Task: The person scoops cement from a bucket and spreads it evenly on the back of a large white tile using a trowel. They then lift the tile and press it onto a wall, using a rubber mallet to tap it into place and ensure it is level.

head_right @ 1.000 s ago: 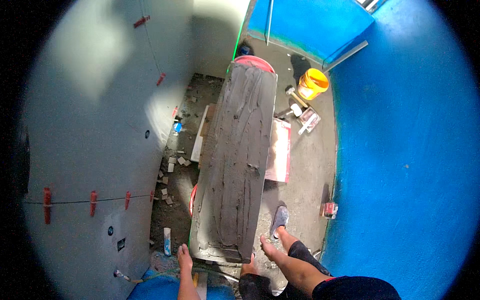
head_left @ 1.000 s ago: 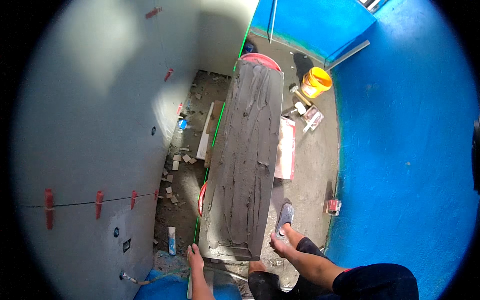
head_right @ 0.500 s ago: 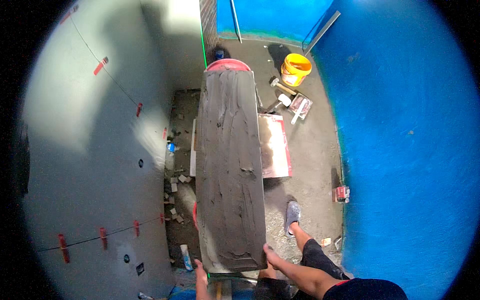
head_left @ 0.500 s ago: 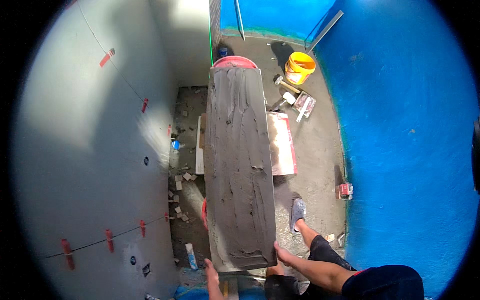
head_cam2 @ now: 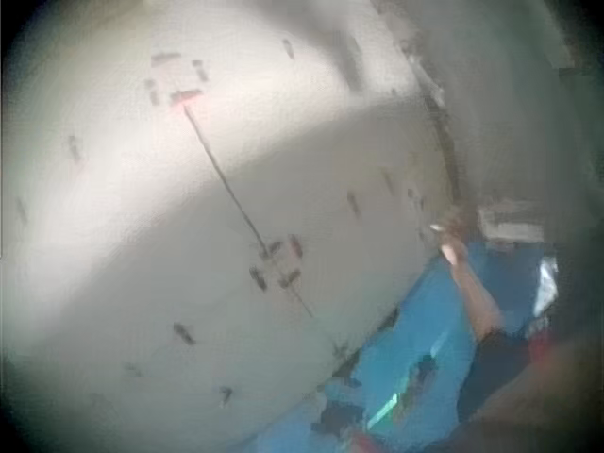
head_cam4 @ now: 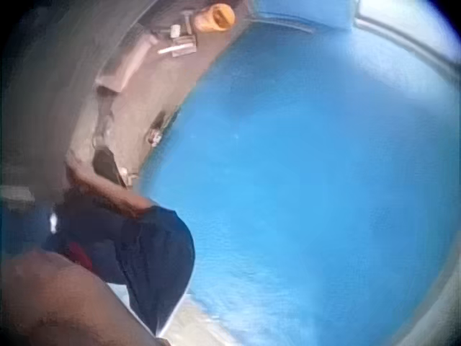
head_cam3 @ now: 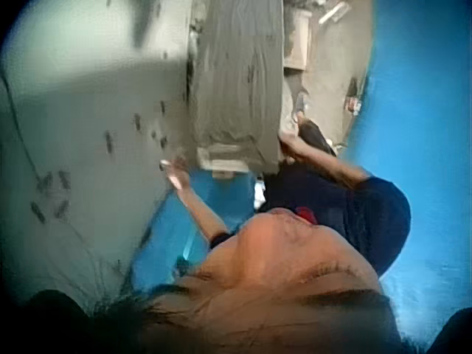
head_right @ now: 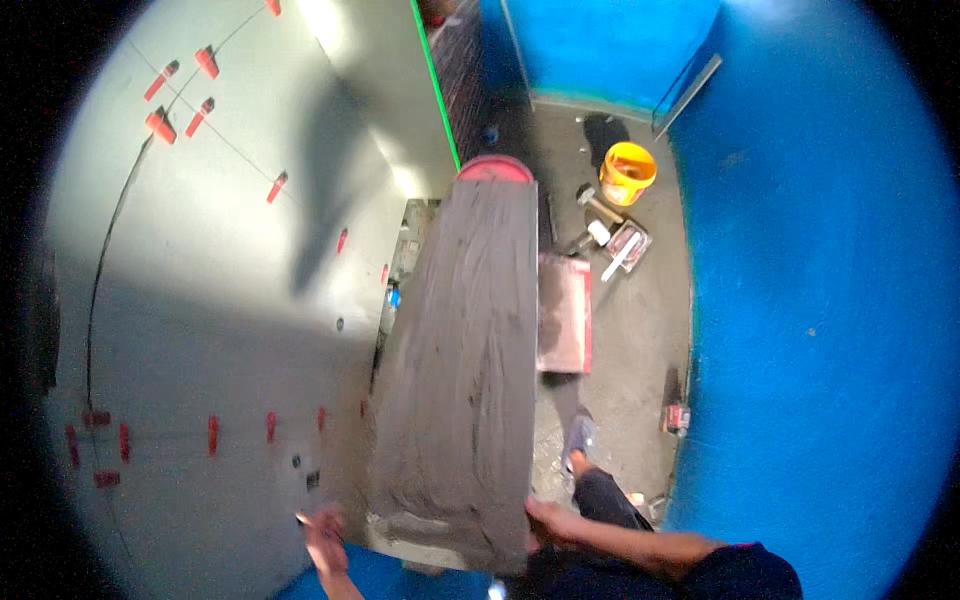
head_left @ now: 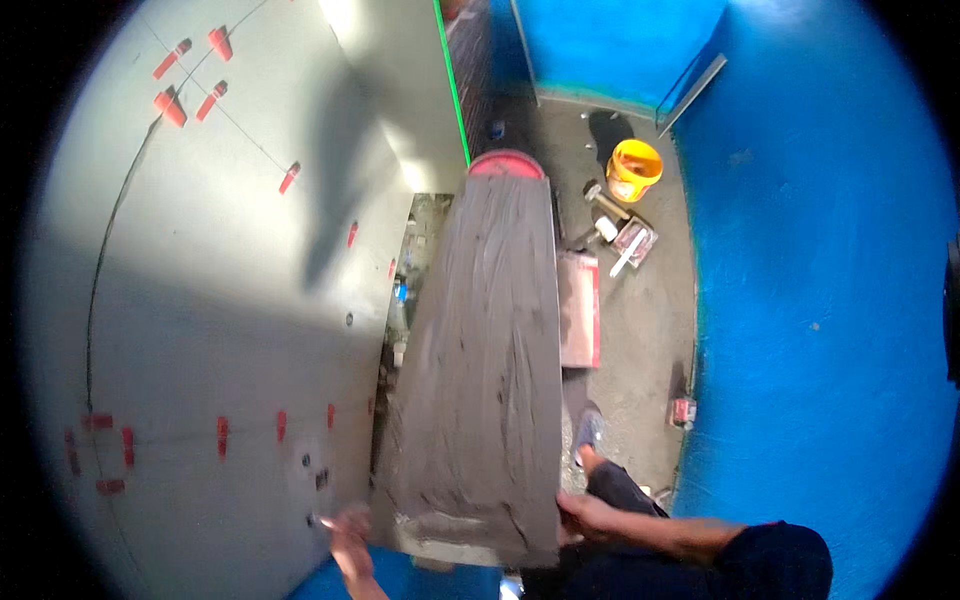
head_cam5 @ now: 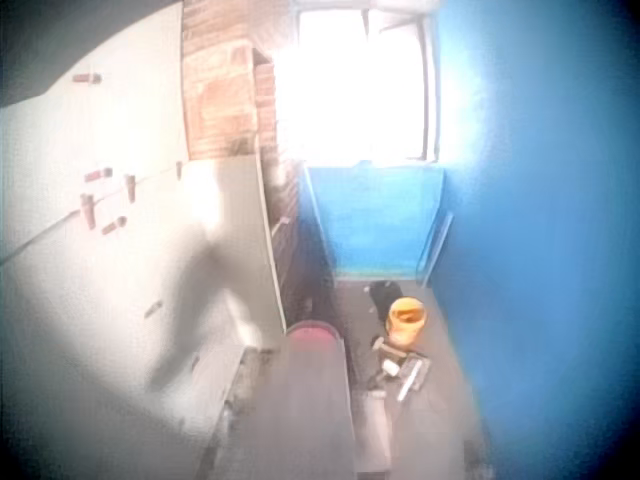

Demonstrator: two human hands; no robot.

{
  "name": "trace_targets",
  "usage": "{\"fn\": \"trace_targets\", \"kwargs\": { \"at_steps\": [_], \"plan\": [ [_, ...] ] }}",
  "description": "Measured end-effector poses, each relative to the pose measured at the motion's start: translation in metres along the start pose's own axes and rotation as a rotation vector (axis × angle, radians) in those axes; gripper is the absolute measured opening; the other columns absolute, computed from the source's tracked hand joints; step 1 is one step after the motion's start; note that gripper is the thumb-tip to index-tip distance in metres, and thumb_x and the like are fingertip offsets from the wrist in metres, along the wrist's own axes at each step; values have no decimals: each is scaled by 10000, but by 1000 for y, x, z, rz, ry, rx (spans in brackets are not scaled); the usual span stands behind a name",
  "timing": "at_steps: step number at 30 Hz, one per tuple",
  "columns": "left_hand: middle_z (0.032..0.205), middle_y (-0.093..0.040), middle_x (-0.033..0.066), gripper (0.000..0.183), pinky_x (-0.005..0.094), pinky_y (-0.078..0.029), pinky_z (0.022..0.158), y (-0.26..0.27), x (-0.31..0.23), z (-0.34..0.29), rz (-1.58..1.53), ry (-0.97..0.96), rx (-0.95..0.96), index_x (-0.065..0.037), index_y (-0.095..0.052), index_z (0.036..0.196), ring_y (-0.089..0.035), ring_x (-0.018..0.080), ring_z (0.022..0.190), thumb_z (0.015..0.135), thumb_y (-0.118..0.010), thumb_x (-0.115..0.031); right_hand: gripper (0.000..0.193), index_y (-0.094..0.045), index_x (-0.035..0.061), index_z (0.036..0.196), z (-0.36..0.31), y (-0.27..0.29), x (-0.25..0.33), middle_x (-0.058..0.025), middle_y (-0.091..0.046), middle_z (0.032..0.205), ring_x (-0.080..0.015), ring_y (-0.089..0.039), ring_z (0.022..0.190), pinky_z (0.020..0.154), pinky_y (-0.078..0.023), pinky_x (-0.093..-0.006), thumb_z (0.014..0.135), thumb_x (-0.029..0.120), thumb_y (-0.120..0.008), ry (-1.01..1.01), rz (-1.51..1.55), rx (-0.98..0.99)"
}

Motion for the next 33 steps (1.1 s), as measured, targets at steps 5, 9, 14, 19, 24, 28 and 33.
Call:
{"fn": "trace_targets", "kwargs": {
  "at_steps": [5, 9, 14, 19, 24, 28, 33],
  "plan": [
    [1064, -549, 84, 820, 427, -394, 942, -64, -148, -25, -433, -248, 213, 15, -481, 1293, -524, 242, 987, 932, -383, -715, 644, -493, 73, 1341, -93, -59, 129, -110, -663, 1159, -242, -682, 929, 751, -551, -400, 986, 601, -385, 71, 96, 343],
    [1179, -543, 123, 823, 439, -343, 1047, -172, -258, -36, -609, -413, 267, 12, -533, 1161, -479, 269, 1177, 875, -440, -755, 619, -451, 106, 1391, -161, -99, 247, -106, -643, 1224, -261, -676, 1009, 815, -571, -419, 1008, 577, -327, 231, 163, 478],
    [1269, -534, 113, 682, 435, -292, 1100, -238, -349, -8, -492, -811, 511, -39, -528, 1227, -472, 246, 1193, 888, -579, -628, 471, -449, 95, 1389, -219, -133, 372, -96, -631, 1252, -246, -623, 1142, 948, -545, -426, 1055, 409, -342, 468, 263, 599],
    [976, -655, 77, 358, 364, -423, 947, -322, -439, 7, -166, -1130, 340, -48, -557, 1101, -577, 186, 947, 890, -735, -275, 437, -480, -33, 1311, -256, -152, 472, -179, -610, 1247, -287, -633, 1116, 972, -555, -384, 1064, 300, -343, 359, 485, 949],
    [803, -656, 70, 476, 305, -506, 814, -396, -509, 41, 193, -1234, -108, 1, -590, 1029, -606, 137, 769, 830, -789, -383, 328, -481, -57, 1275, -273, -153, 557, -182, -587, 1243, -256, -648, 1093, 993, -543, -358, 1038, 148, -383, 411, 541, 992],
    [698, -639, 13, 428, 205, -440, 586, -434, -558, 66, 213, -1377, -151, -14, -631, 922, -542, 66, 617, 821, -791, -397, 238, -527, 0, 1195, -286, -151, 615, -83, -586, 1032, -153, -646, 924, 901, -567, -299, 1014, 148, -482, 638, 254, 923],
    [791, -697, 75, 234, 230, -528, 571, -503, -623, 90, -186, -1342, 457, -26, -564, 905, -641, 106, 639, 829, -775, -89, 290, -515, 33, 1105, -315, -157, 668, -89, -568, 970, -145, -638, 851, 807, -561, -354, 1068, 269, -350, 712, 339, 789]
  ]
}}
Point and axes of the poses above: each hand's wrist, its own z-axis towards the middle knuckle, its own y-axis out of the back of the hand, x = y × z, the point moved 3 cm from there along z, towards the middle knuckle
